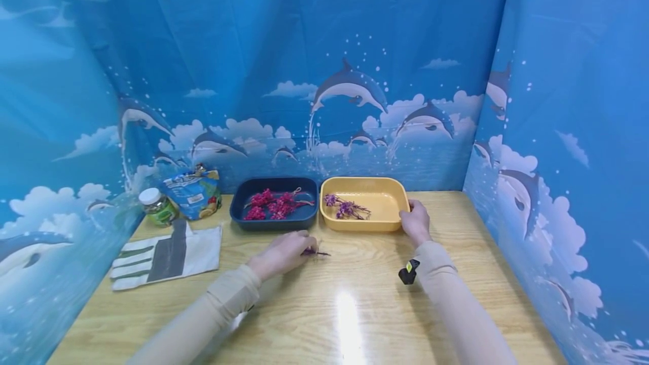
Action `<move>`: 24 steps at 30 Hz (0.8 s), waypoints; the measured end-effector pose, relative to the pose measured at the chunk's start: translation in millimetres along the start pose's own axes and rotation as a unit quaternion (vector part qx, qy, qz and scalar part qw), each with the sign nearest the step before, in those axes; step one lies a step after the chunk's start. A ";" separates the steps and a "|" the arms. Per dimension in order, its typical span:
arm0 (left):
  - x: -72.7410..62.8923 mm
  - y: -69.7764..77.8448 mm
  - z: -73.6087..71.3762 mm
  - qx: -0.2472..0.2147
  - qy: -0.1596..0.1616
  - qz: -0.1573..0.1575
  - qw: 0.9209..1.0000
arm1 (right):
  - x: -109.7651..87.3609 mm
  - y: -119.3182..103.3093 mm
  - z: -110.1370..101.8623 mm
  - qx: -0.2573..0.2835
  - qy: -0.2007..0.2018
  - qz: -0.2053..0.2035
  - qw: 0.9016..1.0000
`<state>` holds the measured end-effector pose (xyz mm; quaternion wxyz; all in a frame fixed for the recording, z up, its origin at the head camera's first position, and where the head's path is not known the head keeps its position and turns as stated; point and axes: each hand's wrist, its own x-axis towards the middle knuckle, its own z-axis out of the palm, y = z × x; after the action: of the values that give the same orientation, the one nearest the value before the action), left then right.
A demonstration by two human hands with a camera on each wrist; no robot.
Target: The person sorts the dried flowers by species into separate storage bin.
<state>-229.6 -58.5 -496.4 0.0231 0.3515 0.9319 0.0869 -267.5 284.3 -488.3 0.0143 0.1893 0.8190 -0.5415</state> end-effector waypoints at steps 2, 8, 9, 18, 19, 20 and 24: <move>1.9 2.7 -1.8 -0.014 0.008 0.004 1.000 | 0.0 0.0 0.4 0.001 0.000 0.001 1.000; 9.5 14.8 -10.9 -0.032 0.026 0.009 0.999 | -0.2 0.5 1.2 -0.001 0.001 0.002 1.000; 10.9 16.7 -12.4 -0.034 0.029 0.008 0.999 | -0.3 0.6 1.2 -0.006 0.002 0.000 1.000; 30.0 30.6 -32.6 -0.073 0.085 0.030 0.993 | -0.4 0.6 -1.1 -0.028 0.011 -0.013 0.999; 32.5 32.1 -35.6 -0.078 0.088 0.032 0.992 | -0.1 0.7 -1.1 -0.029 0.011 -0.012 0.999; 35.1 33.5 -38.6 -0.083 0.092 0.034 0.992 | 0.0 0.9 -0.9 -0.029 0.011 -0.012 0.999; 44.6 38.4 -47.9 -0.089 0.105 0.032 0.990 | 0.8 1.8 0.0 -0.028 0.009 -0.008 1.000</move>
<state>-243.1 -7.7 -441.7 -0.0460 0.3665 0.9060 0.2066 -267.7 285.1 -490.1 0.0075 0.1873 0.8356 -0.5164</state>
